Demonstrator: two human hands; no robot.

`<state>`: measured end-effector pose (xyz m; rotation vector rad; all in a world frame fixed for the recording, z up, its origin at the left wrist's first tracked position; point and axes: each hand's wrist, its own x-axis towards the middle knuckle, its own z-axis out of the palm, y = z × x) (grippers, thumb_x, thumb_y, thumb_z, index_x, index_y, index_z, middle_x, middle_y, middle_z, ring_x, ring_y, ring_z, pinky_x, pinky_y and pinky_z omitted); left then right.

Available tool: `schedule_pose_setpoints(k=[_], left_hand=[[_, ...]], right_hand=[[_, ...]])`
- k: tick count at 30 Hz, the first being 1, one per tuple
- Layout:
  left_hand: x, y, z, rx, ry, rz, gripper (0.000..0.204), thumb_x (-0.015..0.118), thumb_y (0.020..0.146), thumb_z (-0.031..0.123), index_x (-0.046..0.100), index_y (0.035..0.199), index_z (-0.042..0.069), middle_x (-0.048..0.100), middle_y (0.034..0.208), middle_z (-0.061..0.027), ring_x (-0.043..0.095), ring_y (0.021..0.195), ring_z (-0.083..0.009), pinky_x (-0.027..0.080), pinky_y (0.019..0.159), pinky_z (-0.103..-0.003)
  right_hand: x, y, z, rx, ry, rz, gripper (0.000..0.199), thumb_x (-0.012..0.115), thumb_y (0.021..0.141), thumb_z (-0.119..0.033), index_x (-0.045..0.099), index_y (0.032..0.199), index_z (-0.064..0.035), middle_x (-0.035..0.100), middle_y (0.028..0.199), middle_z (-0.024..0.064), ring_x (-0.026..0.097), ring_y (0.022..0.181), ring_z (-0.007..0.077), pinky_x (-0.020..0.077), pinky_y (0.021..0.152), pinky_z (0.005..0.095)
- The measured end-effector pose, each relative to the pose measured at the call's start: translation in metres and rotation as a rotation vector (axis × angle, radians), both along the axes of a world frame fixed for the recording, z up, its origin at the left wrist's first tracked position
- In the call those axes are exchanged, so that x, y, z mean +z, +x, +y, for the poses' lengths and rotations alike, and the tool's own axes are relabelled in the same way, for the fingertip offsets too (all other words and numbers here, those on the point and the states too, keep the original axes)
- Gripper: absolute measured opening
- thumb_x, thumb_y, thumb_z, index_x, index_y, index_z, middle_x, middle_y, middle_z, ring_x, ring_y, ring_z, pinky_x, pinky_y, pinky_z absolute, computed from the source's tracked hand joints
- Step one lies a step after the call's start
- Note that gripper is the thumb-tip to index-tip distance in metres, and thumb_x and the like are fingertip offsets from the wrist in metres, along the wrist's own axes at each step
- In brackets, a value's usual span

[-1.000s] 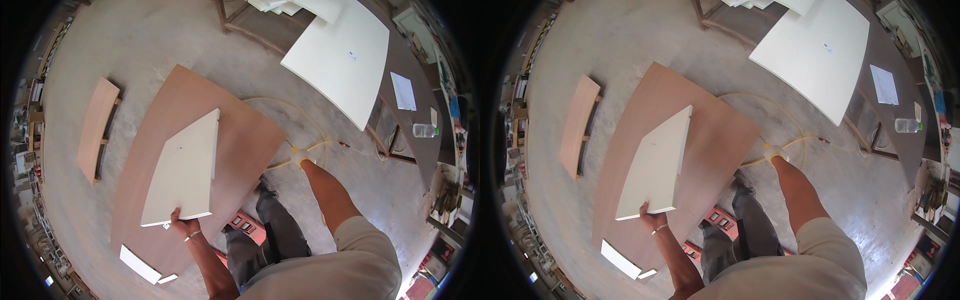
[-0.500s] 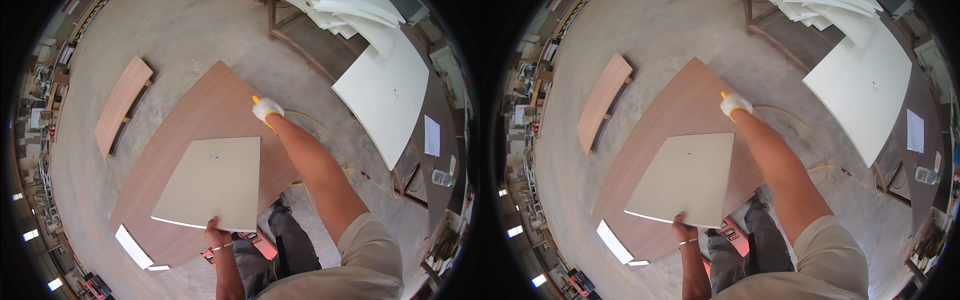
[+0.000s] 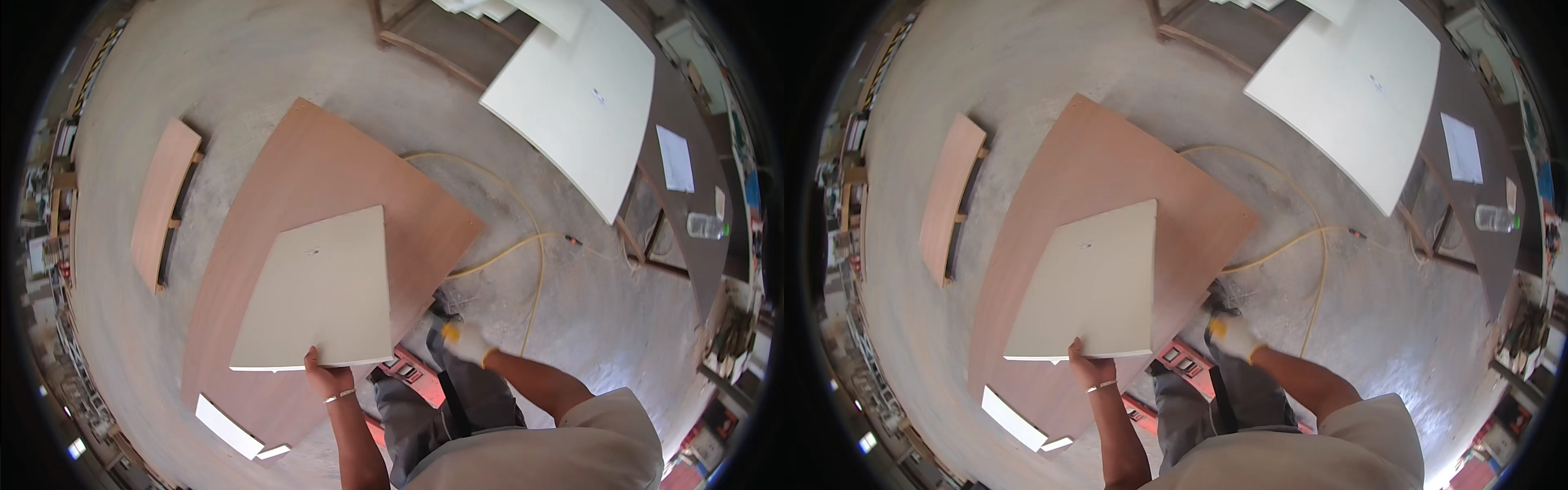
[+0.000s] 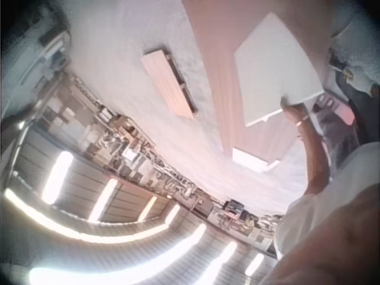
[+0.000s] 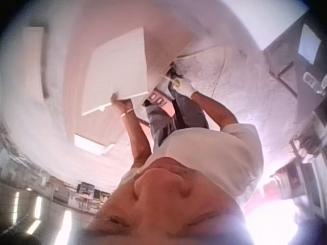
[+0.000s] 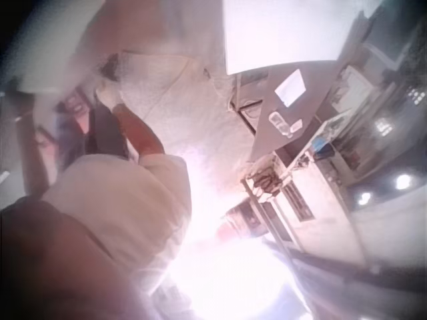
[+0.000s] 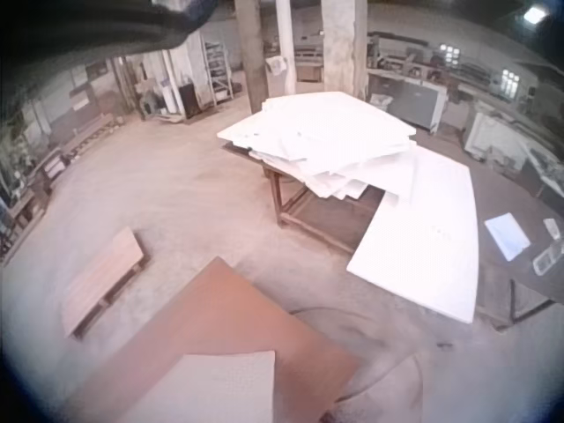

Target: The person moves white panels aside, then wipes a large brown wood panel with a cloth. They spray liquid from a bottle onto the panel and continue wiping the surface. The person also uses a small tool to scrape or clean the panel edges.

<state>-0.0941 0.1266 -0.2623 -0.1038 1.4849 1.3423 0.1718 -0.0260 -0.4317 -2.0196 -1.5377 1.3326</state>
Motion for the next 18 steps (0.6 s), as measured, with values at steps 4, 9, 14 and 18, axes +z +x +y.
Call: schedule_pose_setpoints(k=[4,9,14,18], left_hand=[[0.012,0.007,-0.001,-0.087,-0.058,0.101,0.043,0.055,0.088,0.02,0.052,0.127,0.002,0.059,0.124,-0.0125,0.059,0.114,-0.0297,0.052,0.092,-0.047],[0.005,0.0,-0.004,-0.142,-0.014,0.105,0.046,0.054,0.087,0.017,0.049,0.131,0.001,0.056,0.129,-0.0133,0.055,0.12,-0.0304,0.048,0.099,-0.049],[0.003,-0.009,0.001,-0.172,0.076,0.013,0.048,0.058,0.083,0.01,0.052,0.129,0.0,0.059,0.126,-0.0133,0.057,0.119,-0.0301,0.048,0.101,-0.05],[0.0,-0.03,-0.004,-0.184,0.092,-0.089,0.055,0.061,0.077,0.003,0.051,0.131,-0.002,0.059,0.125,-0.0152,0.056,0.119,-0.0324,0.047,0.102,-0.052]], right_hand=[[0.078,-0.035,-0.031,0.373,0.043,0.118,0.03,0.063,0.085,-0.041,0.067,0.093,-0.0117,0.068,0.075,0.0161,0.067,0.075,0.0366,0.05,0.065,0.0523],[0.092,-0.02,-0.013,0.21,0.104,0.241,0.025,0.074,0.076,-0.034,0.068,0.097,-0.0214,0.069,0.081,0.0101,0.067,0.079,0.0352,0.0513,0.071,0.0484],[0.085,-0.02,-0.015,0.078,-0.077,0.157,0.028,0.075,0.074,-0.034,0.067,0.098,-0.0215,0.069,0.084,0.0113,0.067,0.081,0.0348,0.0512,0.074,0.0484],[0.097,-0.021,-0.017,0.265,-0.067,0.266,0.031,0.073,0.076,-0.034,0.067,0.103,-0.0212,0.069,0.086,0.0118,0.067,0.083,0.0344,0.0518,0.075,0.0478]])
